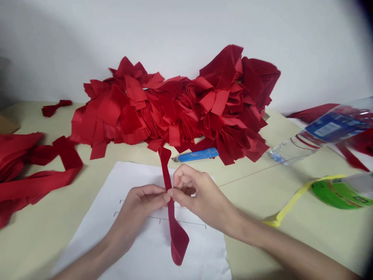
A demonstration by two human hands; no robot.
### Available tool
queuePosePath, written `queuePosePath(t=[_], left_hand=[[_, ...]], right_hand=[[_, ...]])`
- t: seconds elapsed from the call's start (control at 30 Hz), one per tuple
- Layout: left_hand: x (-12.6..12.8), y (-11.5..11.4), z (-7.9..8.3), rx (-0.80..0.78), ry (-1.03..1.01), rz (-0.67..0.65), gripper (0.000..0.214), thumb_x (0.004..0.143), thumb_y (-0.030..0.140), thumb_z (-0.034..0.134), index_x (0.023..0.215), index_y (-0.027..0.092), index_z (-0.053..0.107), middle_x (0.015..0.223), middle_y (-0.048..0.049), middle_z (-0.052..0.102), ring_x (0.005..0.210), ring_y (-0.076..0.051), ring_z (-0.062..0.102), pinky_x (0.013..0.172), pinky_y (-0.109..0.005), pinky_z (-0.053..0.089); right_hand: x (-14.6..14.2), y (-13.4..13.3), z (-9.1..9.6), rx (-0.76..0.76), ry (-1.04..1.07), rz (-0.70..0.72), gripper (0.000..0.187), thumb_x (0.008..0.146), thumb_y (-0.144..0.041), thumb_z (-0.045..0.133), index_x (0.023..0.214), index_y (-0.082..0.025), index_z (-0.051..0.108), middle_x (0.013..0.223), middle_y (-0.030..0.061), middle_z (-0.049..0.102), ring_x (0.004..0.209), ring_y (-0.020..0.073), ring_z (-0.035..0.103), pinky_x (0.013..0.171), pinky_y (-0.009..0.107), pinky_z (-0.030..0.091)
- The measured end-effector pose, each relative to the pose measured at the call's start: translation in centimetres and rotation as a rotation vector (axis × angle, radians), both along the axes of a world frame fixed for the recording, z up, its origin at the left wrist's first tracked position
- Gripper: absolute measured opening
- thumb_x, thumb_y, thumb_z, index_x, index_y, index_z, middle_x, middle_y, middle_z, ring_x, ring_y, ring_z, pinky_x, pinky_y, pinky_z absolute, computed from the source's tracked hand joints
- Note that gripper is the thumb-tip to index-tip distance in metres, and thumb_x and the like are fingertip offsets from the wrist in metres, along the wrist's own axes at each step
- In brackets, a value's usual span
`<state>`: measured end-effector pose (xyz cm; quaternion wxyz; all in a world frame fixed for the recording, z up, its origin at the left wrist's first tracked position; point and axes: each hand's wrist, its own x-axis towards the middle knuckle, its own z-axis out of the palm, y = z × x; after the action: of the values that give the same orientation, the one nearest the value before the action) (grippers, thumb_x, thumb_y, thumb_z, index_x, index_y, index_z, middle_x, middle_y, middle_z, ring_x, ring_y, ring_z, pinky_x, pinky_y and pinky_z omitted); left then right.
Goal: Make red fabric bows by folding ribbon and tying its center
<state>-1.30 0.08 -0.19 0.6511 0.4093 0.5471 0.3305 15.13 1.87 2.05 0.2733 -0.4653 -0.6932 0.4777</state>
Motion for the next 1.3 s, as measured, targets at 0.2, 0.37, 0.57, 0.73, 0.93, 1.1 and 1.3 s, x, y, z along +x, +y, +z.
queuePosePath(t=[0.2,0.37,0.57,0.73,0.93,1.1,1.3], left_hand=[[0.0,-0.2,0.0,0.009,0.003,0.028,0.016,0.07,0.035,0.069,0.071,0.02,0.072,0.063,0.0015,0.062,0.067,-0.014,0.051,0.069,-0.026,0.037],[0.0,-0.4,-0.1,0.06,-0.019,0.059,0.015,0.071,0.032,0.069,0.077,0.02,0.074,0.07,-0.0009,0.069,0.073,-0.016,0.058,0.072,-0.026,0.041],[0.1,-0.3,-0.4,0.077,-0.06,0.102,0.013,0.07,0.03,0.07,0.077,0.02,0.075,0.071,-0.0013,0.071,0.074,-0.017,0.059,0.073,-0.026,0.043],[0.0,-0.5,-0.3,0.019,-0.149,0.1,0.011,0.069,0.031,0.072,0.076,0.022,0.076,0.069,-0.0007,0.07,0.076,-0.016,0.056,0.075,-0.027,0.041],[-0.1,-0.5,-0.7,0.037,-0.161,0.115,0.011,0.07,0.031,0.072,0.073,0.021,0.075,0.065,0.0002,0.065,0.072,-0.015,0.052,0.074,-0.026,0.04],[-0.2,-0.5,-0.6,0.033,-0.193,0.083,0.006,0.07,0.027,0.072,0.071,0.022,0.075,0.065,0.0006,0.067,0.073,-0.014,0.054,0.074,-0.025,0.041],[-0.3,-0.6,-0.4,0.071,-0.364,0.066,0.004,0.066,0.026,0.075,0.069,0.024,0.075,0.068,0.0012,0.07,0.07,-0.013,0.058,0.077,-0.025,0.045]], right_hand=[[0.2,0.1,-0.2,0.008,-0.058,0.022,0.007,0.083,-0.019,0.051,0.079,-0.022,0.046,0.06,-0.0071,0.053,0.054,0.0077,0.047,0.053,0.022,0.037],[-0.1,0.0,-0.3,-0.051,0.022,0.007,0.008,0.085,-0.021,0.049,0.078,-0.021,0.046,0.058,-0.0078,0.053,0.052,0.007,0.044,0.051,0.021,0.034],[-0.3,-0.1,-0.3,-0.052,0.048,0.004,0.009,0.086,-0.023,0.049,0.078,-0.02,0.045,0.057,-0.008,0.049,0.052,0.0068,0.04,0.053,0.021,0.034],[-0.4,-0.2,-0.1,-0.06,0.044,0.016,0.01,0.088,-0.024,0.046,0.08,-0.02,0.045,0.062,-0.0056,0.054,0.055,0.0079,0.043,0.055,0.022,0.035],[-0.6,-0.5,0.0,0.003,0.037,-0.009,0.008,0.087,-0.02,0.046,0.079,-0.02,0.046,0.059,-0.0068,0.051,0.053,0.0073,0.043,0.053,0.021,0.034],[-0.4,-0.7,0.2,0.055,0.009,-0.005,0.009,0.086,-0.02,0.048,0.078,-0.021,0.045,0.059,-0.0071,0.05,0.053,0.0068,0.042,0.051,0.02,0.033],[-0.4,-0.9,0.7,0.092,-0.042,0.004,0.012,0.086,-0.019,0.048,0.075,-0.02,0.043,0.058,-0.0082,0.048,0.052,0.0056,0.041,0.051,0.019,0.034]])
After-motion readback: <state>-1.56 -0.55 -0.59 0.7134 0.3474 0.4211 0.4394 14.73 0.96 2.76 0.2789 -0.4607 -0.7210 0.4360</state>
